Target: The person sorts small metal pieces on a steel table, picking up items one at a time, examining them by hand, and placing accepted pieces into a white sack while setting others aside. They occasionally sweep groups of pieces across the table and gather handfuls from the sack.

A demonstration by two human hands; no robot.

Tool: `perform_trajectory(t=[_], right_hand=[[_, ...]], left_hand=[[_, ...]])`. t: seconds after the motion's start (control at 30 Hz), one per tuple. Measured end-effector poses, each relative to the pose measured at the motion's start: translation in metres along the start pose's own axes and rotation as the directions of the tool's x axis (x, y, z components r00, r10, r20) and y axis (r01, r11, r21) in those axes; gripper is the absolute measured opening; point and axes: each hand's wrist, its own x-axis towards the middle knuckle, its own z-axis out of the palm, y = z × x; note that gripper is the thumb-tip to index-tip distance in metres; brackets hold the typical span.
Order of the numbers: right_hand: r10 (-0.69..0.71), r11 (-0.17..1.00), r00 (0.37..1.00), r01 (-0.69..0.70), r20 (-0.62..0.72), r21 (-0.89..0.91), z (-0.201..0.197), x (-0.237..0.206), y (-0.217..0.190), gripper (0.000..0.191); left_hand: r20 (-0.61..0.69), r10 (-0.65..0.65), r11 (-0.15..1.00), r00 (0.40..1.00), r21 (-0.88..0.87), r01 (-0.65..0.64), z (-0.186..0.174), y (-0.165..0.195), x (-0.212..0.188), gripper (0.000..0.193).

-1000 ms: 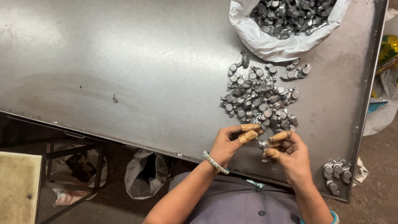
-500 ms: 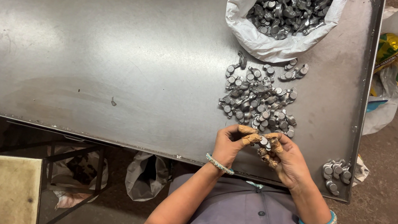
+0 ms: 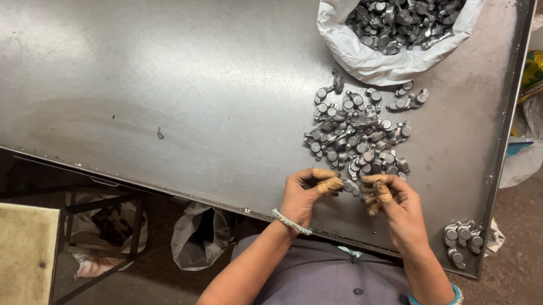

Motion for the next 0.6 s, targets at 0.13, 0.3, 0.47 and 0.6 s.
perform_trajectory(t=[0.13, 0.3, 0.47, 0.6], right_hand=[[-0.317, 0.776, 0.938, 0.172, -0.139, -0.606, 0.021, -0.003, -0.030, 0.033], [-0.565, 0.282, 0.812, 0.357, 0.147, -0.891, 0.053, 0.007, -0.057, 0.050], [-0.484, 0.117, 0.832, 0.369, 0.271, -0.922, 0.060, 0.024, -0.057, 0.051], [-0.509, 0.152, 0.805, 0.431, 0.303, -0.890, 0.044, 0.035, -0.045, 0.038]], left_hand=[[0.099, -0.084, 0.916, 0.992, -0.385, 0.116, -0.011, 0.019, 0.004, 0.015], [0.122, -0.248, 0.831, 0.961, -0.483, 0.276, -0.008, 0.043, 0.014, 0.031], [0.048, -0.194, 0.961, 0.980, -0.190, 0.199, 0.001, 0.046, 0.020, 0.026], [0.032, -0.070, 0.992, 0.997, 0.110, 0.066, 0.007, 0.043, 0.012, 0.027]])
